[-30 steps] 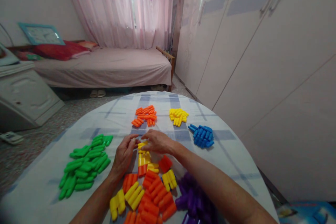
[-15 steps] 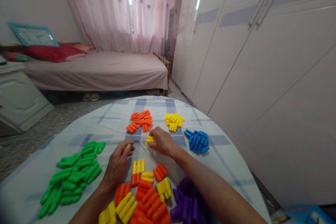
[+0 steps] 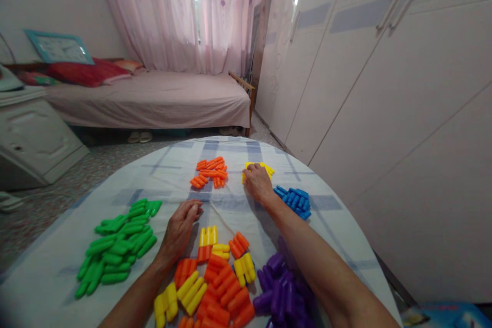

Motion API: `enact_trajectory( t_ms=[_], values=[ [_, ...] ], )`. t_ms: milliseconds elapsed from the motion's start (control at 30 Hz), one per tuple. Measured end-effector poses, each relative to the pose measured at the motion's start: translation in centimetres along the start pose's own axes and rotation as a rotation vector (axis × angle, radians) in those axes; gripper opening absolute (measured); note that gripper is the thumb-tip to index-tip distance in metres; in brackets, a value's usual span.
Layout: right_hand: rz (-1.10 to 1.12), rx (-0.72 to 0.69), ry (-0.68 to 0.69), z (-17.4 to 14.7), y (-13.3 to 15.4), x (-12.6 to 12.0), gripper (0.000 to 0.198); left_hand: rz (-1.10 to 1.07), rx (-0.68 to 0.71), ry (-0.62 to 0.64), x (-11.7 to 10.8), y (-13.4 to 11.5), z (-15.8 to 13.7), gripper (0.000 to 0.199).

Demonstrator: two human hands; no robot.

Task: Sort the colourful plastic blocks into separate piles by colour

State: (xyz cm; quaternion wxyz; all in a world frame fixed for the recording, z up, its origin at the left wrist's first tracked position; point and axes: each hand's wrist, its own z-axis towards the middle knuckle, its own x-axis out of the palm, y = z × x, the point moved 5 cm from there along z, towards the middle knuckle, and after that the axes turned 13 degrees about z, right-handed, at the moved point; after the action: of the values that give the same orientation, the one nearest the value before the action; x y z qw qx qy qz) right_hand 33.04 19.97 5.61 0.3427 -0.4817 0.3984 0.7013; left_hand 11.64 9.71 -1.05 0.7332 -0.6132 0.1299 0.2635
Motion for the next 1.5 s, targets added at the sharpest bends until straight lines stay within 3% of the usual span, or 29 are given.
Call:
enact_trajectory(
  t_ms=[100,200,267,367,467,633,833,900,1033,1200,1333,1433,1500],
  values=[
    [0.218,-0.072,0.051,-1.5,2.6,0.1,0.030,-0.005,-0.005,-0.007,-0.1,-0.2,0.0,0.033],
    [0.476,-0.195,0.315,-3.7,6.8,1.2,0.032,-0.024,-0.009,-0.021,-0.1,-0.3,0.0,0.033],
    [0.509,-0.248,0.446,-5.2,9.2,1.9,0.035,-0.044,-0.008,-0.024,-0.2,-0.3,0.0,0.033],
    [0.403,-0.287,0.493,-6.4,11.4,3.0,0.041,-0.048,0.000,-0.024,-0.1,-0.2,0.0,0.032],
    [0.340,-0.259,0.479,-6.4,11.7,3.7,0.042,-0.032,0.002,-0.022,0.0,0.0,0.1,0.031],
    [0.483,-0.116,0.506,-6.0,10.4,4.5,0.043,-0.023,-0.002,-0.022,0.0,0.0,0.2,0.032],
    [1.029,0.051,0.590,-6.0,8.5,4.5,0.021,-0.063,-0.028,-0.013,-0.3,-0.4,0.1,0.034],
    [1.184,0.115,0.527,-5.7,7.5,4.2,0.020,-0.122,-0.052,0.034,-0.2,-0.7,-0.1,0.037],
    [1.355,0.244,0.267,-4.7,5.8,3.3,0.030,-0.206,-0.050,0.171,0.5,-1.3,-0.5,0.038],
    [1.455,0.308,0.181,-4.2,5.0,3.4,0.033,-0.290,-0.061,0.216,0.8,-1.4,-0.5,0.039],
    [1.328,0.382,-0.098,-3.3,0.6,2.0,0.031,-0.330,-0.078,0.223,0.8,-1.3,-0.5,0.035],
    [1.044,0.383,-0.322,-2.2,-3.7,-0.2,0.024,-0.291,-0.077,0.222,0.8,-1.4,-0.5,0.035],
    [0.811,0.387,-0.365,-1.5,-5.9,-1.3,0.018,-0.275,-0.071,0.221,0.8,-1.6,-0.5,0.036]
  ],
)
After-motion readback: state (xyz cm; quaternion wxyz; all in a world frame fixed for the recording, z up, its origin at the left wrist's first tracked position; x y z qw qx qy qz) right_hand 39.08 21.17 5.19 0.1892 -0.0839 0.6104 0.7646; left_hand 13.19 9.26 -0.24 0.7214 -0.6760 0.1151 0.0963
